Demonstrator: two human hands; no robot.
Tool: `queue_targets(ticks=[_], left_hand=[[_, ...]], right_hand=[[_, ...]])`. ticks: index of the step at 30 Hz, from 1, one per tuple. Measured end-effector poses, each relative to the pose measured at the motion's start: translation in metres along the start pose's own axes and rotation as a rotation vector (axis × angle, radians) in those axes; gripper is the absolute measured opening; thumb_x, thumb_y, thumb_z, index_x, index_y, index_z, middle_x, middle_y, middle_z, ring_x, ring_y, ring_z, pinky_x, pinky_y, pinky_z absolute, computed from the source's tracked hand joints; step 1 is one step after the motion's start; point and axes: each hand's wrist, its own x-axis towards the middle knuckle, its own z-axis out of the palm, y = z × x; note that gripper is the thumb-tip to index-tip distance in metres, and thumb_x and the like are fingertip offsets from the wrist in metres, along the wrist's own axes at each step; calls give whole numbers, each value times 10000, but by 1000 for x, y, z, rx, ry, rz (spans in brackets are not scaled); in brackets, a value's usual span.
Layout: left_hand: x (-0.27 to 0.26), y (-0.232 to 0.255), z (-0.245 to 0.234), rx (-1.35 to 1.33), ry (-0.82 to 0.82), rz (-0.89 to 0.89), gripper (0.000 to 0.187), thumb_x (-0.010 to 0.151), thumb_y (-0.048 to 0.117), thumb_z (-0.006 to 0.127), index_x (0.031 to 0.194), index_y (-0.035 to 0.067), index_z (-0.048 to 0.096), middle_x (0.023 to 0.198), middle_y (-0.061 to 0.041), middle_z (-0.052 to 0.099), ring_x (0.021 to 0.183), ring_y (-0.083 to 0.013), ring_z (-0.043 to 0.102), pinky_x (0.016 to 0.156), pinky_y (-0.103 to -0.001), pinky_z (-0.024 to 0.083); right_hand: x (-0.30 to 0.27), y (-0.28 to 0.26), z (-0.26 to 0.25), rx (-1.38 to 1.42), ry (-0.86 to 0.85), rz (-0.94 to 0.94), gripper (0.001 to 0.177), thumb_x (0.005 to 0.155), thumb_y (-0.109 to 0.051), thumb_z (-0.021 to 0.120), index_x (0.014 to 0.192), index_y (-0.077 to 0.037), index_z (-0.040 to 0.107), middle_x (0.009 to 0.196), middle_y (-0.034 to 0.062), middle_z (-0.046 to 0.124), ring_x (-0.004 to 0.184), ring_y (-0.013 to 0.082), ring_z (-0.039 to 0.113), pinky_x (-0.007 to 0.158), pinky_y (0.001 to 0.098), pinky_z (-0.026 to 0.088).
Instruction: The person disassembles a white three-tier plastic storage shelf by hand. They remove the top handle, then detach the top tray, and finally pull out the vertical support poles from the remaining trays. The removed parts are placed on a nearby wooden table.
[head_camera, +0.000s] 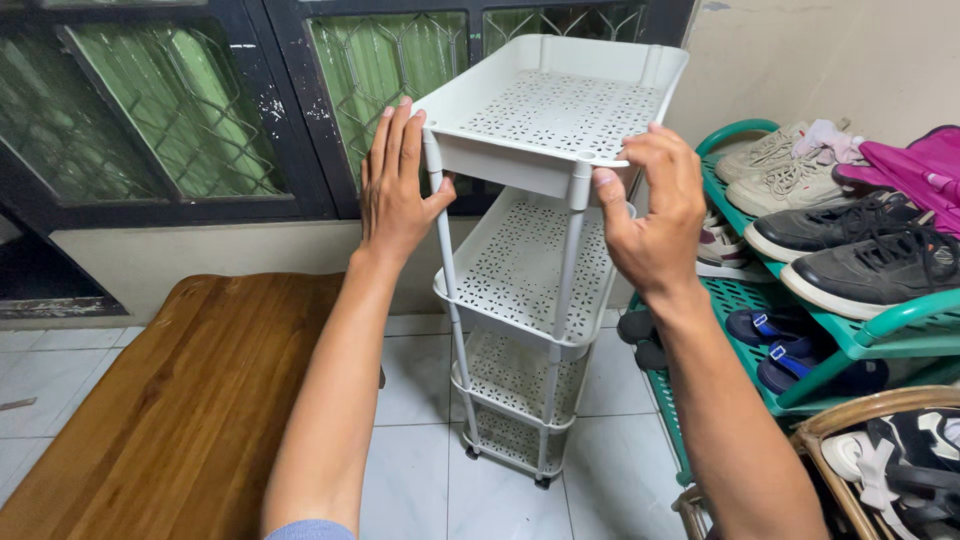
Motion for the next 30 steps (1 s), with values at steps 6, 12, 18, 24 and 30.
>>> queue_targets(ticks=[6,12,18,24,30], left_hand=[[0,-4,-4,29,-99,-102,961,889,244,847,1657,106,286,1714,-119,283,1570,-366,278,1188,-520,368],[3,26,-24,-13,-29,-114,974,812,241,847,1604,77,304,1615,-226,323,1458,-424,349,1158,-523,381],[-13,109,-20,-422,114,-387,656,880,254,790,1403,1,485,1133,-155,604,999,-267,627,868,-409,550],[-28,183,12,-925,30,-663,357,983,273,665,1197,13,545,922,-90,697,839,-207,676,755,-339,549],[-38,215,27,-995,-1,-634,256,1096,242,476,1137,0,552,827,-151,668,716,-260,667,652,-373,512]], right_hand=[[-2,-22,11,-16,17,-34,189,1027,-102,712,1196,-46,650,1242,149,632,1335,403,546,1165,482,439],[-6,-3,-4,39,-37,-90,312,1079,-124,652,1372,-40,585,1415,178,600,1420,380,526,1231,484,414],[-3,48,-9,137,-96,49,417,1115,-221,527,1467,3,527,1574,222,477,1462,379,472,1150,435,429],[-23,114,13,219,-20,422,443,1120,-272,558,1473,-8,508,1479,183,576,1380,327,551,1173,417,424],[-109,171,42,-100,-235,543,462,934,-272,725,1318,-38,618,1286,239,622,1169,382,609,998,450,487]])
